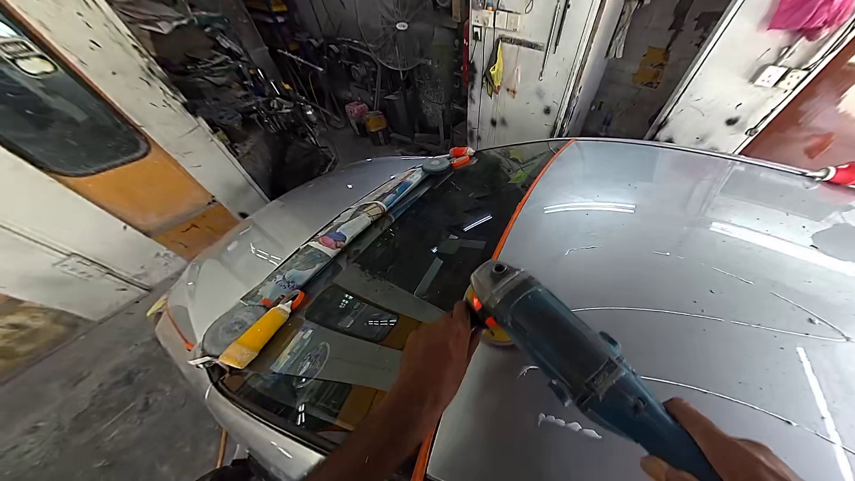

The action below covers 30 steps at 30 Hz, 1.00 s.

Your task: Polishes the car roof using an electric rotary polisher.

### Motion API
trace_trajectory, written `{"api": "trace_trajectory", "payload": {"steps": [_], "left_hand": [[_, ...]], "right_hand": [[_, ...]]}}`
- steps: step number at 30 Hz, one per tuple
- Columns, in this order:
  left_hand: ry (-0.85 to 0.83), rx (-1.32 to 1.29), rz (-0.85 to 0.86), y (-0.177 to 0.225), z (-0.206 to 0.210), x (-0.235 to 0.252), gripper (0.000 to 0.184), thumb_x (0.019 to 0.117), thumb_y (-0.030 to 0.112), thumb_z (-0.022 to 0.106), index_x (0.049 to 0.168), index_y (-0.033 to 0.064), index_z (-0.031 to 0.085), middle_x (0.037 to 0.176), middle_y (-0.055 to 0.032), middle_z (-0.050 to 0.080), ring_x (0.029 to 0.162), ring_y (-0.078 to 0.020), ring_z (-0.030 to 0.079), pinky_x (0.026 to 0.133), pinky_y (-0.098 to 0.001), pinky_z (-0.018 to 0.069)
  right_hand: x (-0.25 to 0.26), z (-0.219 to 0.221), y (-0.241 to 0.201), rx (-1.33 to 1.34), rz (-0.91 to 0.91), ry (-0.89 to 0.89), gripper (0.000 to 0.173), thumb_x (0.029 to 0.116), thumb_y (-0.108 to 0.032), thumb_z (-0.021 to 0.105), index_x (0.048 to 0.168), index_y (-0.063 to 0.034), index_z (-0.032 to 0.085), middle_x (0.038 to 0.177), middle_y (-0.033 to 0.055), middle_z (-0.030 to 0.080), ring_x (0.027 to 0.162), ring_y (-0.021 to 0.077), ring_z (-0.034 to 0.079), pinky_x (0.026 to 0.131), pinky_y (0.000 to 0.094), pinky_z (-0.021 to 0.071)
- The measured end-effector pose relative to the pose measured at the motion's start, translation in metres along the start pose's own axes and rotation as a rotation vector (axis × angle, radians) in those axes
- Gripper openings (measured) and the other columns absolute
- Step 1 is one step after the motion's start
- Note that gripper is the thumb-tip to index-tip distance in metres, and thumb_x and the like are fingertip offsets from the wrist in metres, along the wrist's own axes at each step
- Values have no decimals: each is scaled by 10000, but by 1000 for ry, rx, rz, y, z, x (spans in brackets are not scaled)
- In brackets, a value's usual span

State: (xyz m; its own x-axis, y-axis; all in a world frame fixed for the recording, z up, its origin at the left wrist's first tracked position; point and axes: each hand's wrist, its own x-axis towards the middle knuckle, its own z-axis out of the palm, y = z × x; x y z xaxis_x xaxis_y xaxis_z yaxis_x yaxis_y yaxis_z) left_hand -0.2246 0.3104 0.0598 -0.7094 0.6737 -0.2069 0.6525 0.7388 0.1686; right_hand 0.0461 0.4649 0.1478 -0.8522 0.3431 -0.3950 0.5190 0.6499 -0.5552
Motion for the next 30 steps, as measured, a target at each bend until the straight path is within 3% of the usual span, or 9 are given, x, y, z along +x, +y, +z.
{"api": "trace_trajectory", "payload": {"steps": [4, 7, 10, 14, 20, 30], "left_hand": [[136, 7, 103, 16, -6, 61, 422, 1047, 397, 581, 1244, 24, 586, 899, -172, 701, 823, -381, 718, 692, -536, 577], [116, 38, 133, 34, -20, 117, 430, 1064, 400, 542, 1246, 11, 565, 952, -207, 693, 900, -411, 713, 751, -563, 570], [154, 28, 186, 47, -25, 171, 419, 1060, 367, 556, 1236, -13, 578, 993, -235, 693, 937, -435, 706, 772, -590, 560], [168, 22, 275, 75, -37, 226, 411, 1050, 349, 582, 1228, -22, 578, 1039, -255, 687, 978, -450, 700, 804, -609, 558], [198, 59, 498, 161, -47, 235, 405, 1032, 320, 607, 1213, -41, 590, 1021, -263, 685, 979, -461, 692, 811, -622, 547], [213, 112, 973, 380, -42, 175, 271, 993, 197, 635, 1173, -5, 646, 1092, -234, 695, 1048, -429, 681, 854, -599, 542]], "right_hand": [[37, -25, 15, 49, 52, 56, 461, 1037, -525, 516, 1189, -90, 540, 720, 68, 608, 542, 217, 631, 500, 436, 555], [73, -43, 26, 121, 106, 114, 405, 1008, -577, 506, 1100, -185, 546, 650, 8, 597, 435, 151, 595, 401, 347, 547], [104, -64, 23, 166, 183, 133, 356, 1057, -492, 503, 1088, -139, 546, 676, 46, 613, 453, 162, 606, 425, 325, 558], [127, -86, 31, 209, 256, 203, 382, 1061, -483, 505, 1094, -103, 522, 695, 89, 628, 465, 191, 628, 441, 345, 577], [76, -92, 75, 350, 345, 352, 352, 1070, -460, 502, 1105, -110, 520, 701, 102, 618, 451, 200, 610, 415, 350, 563], [-75, -81, 166, 616, 465, 701, 344, 1059, -434, 476, 1083, -103, 565, 646, 83, 578, 402, 200, 575, 360, 355, 536]]}}
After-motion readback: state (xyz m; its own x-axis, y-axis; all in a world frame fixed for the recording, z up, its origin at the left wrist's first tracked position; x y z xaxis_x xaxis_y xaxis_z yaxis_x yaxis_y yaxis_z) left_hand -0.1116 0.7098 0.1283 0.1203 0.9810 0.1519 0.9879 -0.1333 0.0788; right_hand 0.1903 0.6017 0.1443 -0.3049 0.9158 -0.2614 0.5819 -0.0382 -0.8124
